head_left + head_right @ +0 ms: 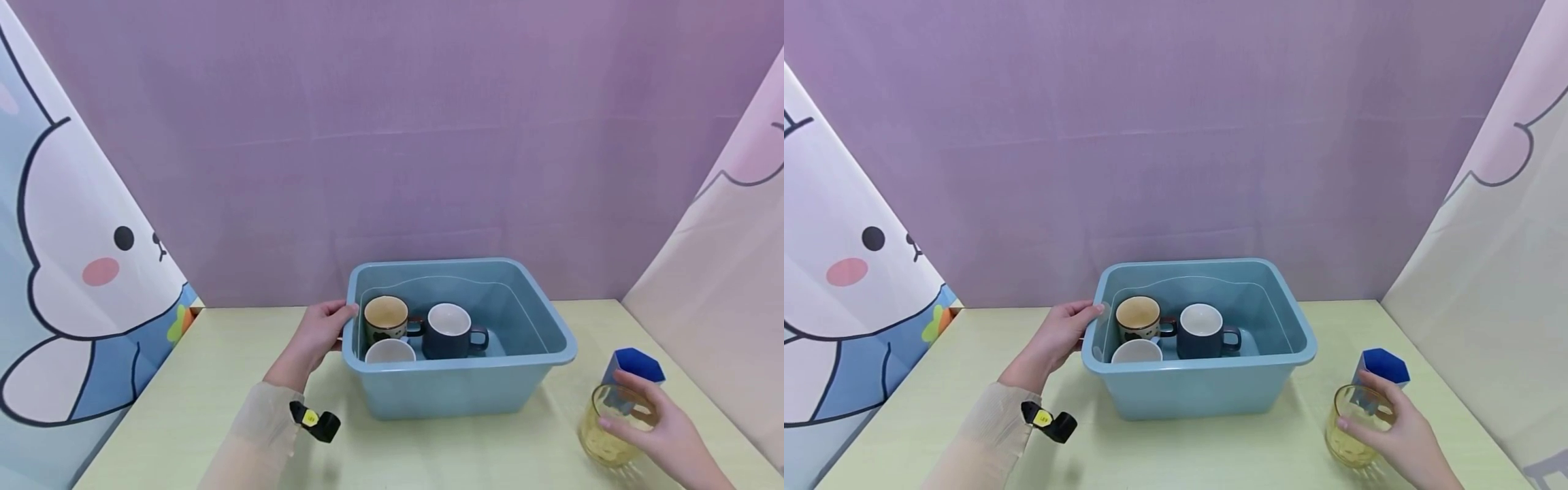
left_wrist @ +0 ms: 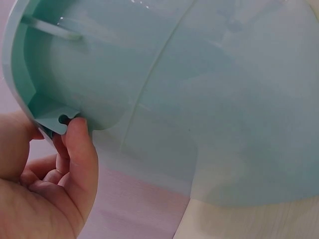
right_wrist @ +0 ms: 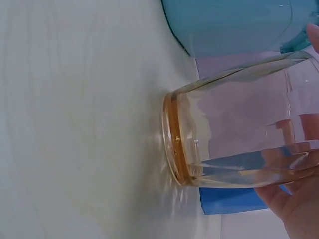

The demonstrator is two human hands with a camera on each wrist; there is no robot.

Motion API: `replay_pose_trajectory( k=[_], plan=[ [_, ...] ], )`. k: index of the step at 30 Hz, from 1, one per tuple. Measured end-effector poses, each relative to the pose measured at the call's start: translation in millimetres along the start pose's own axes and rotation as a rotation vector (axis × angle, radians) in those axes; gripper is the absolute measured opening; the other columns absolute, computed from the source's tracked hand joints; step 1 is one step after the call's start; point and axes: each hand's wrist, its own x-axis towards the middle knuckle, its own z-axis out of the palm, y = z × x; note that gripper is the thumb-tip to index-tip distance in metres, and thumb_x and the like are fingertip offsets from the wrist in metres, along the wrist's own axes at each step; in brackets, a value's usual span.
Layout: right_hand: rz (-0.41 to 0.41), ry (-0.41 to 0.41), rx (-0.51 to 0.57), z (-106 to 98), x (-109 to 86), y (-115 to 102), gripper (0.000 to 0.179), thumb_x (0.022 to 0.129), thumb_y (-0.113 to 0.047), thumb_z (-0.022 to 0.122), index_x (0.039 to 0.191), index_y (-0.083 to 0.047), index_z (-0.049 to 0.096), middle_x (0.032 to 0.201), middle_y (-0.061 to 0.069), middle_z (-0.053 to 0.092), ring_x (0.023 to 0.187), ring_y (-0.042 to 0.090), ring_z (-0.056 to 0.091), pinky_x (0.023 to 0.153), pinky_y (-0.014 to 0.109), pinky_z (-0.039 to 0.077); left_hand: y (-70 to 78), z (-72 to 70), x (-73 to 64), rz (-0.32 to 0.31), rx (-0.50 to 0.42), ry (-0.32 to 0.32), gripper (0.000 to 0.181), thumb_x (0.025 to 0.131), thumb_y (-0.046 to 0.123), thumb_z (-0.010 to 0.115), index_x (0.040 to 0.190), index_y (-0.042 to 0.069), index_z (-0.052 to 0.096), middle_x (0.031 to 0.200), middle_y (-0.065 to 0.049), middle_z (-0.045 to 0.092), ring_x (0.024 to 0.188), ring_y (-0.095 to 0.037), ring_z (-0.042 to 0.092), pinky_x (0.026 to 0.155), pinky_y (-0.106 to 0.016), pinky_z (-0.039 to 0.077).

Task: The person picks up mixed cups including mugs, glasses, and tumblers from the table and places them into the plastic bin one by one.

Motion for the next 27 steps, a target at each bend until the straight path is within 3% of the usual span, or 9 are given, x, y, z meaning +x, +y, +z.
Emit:
replay_pose_trajectory(
  k=[3, 6, 9, 10, 16, 22, 27],
  plan=[
    [0.014, -0.013, -0.035, 0, 0.0, 2, 0.075, 0.080, -0.024, 0.075, 0.141, -0.003, 0.037, 0.113, -0.039, 0.037, 0.095, -0.026, 0.037, 0.070, 0.008, 0.045, -0.1, 0.0, 0.0, 0.005, -0.007, -0.001, 0.041, 0.095, 0.031, 0.054, 0.128, 0.008, 0.058, 0.104, -0.016, 0.065, 0.077, -0.017, 0.065, 0.068, -0.032, 0.058],
    [0.038, -0.034, -0.059, 0, -0.9, 3, 0.077, 0.080, -0.027, 0.075, 0.142, -0.003, 0.036, 0.122, -0.020, 0.048, 0.093, -0.026, 0.036, 0.069, 0.013, 0.047, 0.3, 0.1, 0.2, 0.007, -0.014, -0.002, 0.041, 0.095, 0.031, 0.055, 0.128, 0.008, 0.058, 0.103, -0.015, 0.065, 0.076, -0.016, 0.065, 0.067, -0.032, 0.058],
    [0.084, -0.072, -0.063, -1, -2.0, 3, 0.080, 0.082, -0.030, 0.074, 0.144, -0.002, 0.032, 0.130, 0.003, 0.048, 0.092, -0.027, 0.032, 0.070, 0.021, 0.049, -0.2, 0.4, 0.5, 0.005, -0.010, -0.004, 0.041, 0.095, 0.031, 0.054, 0.128, 0.008, 0.058, 0.103, -0.014, 0.065, 0.076, -0.016, 0.065, 0.068, -0.032, 0.058],
    [0.095, -0.081, -0.062, -2, -2.4, 4, 0.081, 0.082, -0.031, 0.073, 0.144, -0.002, 0.031, 0.132, 0.004, 0.047, 0.092, -0.027, 0.032, 0.070, 0.022, 0.049, -0.3, 0.5, 0.7, 0.003, -0.009, -0.004, 0.040, 0.095, 0.031, 0.054, 0.128, 0.008, 0.058, 0.103, -0.014, 0.065, 0.076, -0.016, 0.065, 0.068, -0.032, 0.058],
    [0.102, -0.093, -0.049, -2, -5.4, 8, 0.080, 0.082, -0.029, 0.073, 0.145, -0.003, 0.030, 0.121, -0.030, 0.034, 0.094, -0.026, 0.036, 0.071, 0.019, 0.045, 0.1, 1.2, 0.7, -0.004, -0.007, -0.007, 0.040, 0.095, 0.031, 0.053, 0.128, 0.009, 0.059, 0.105, -0.016, 0.065, 0.076, -0.016, 0.065, 0.069, -0.032, 0.058],
    [0.052, -0.060, -0.025, 1, -8.1, 14, 0.082, 0.081, -0.023, 0.075, 0.145, -0.001, 0.029, 0.116, -0.043, 0.027, 0.095, -0.026, 0.038, 0.069, 0.014, 0.045, -0.2, 1.1, 2.3, -0.008, -0.008, -0.004, 0.040, 0.095, 0.031, 0.053, 0.127, 0.009, 0.059, 0.103, -0.014, 0.065, 0.075, -0.016, 0.064, 0.068, -0.031, 0.058],
    [0.031, -0.055, 0.017, 4, -8.8, 18, 0.086, 0.080, -0.018, 0.076, 0.145, 0.003, 0.024, 0.114, -0.045, 0.027, 0.097, -0.026, 0.039, 0.070, 0.013, 0.045, 0.5, 0.3, 2.3, -0.018, -0.013, 0.005, 0.040, 0.095, 0.031, 0.054, 0.127, 0.009, 0.059, 0.103, -0.014, 0.065, 0.076, -0.016, 0.064, 0.069, -0.032, 0.058]
  ],
)
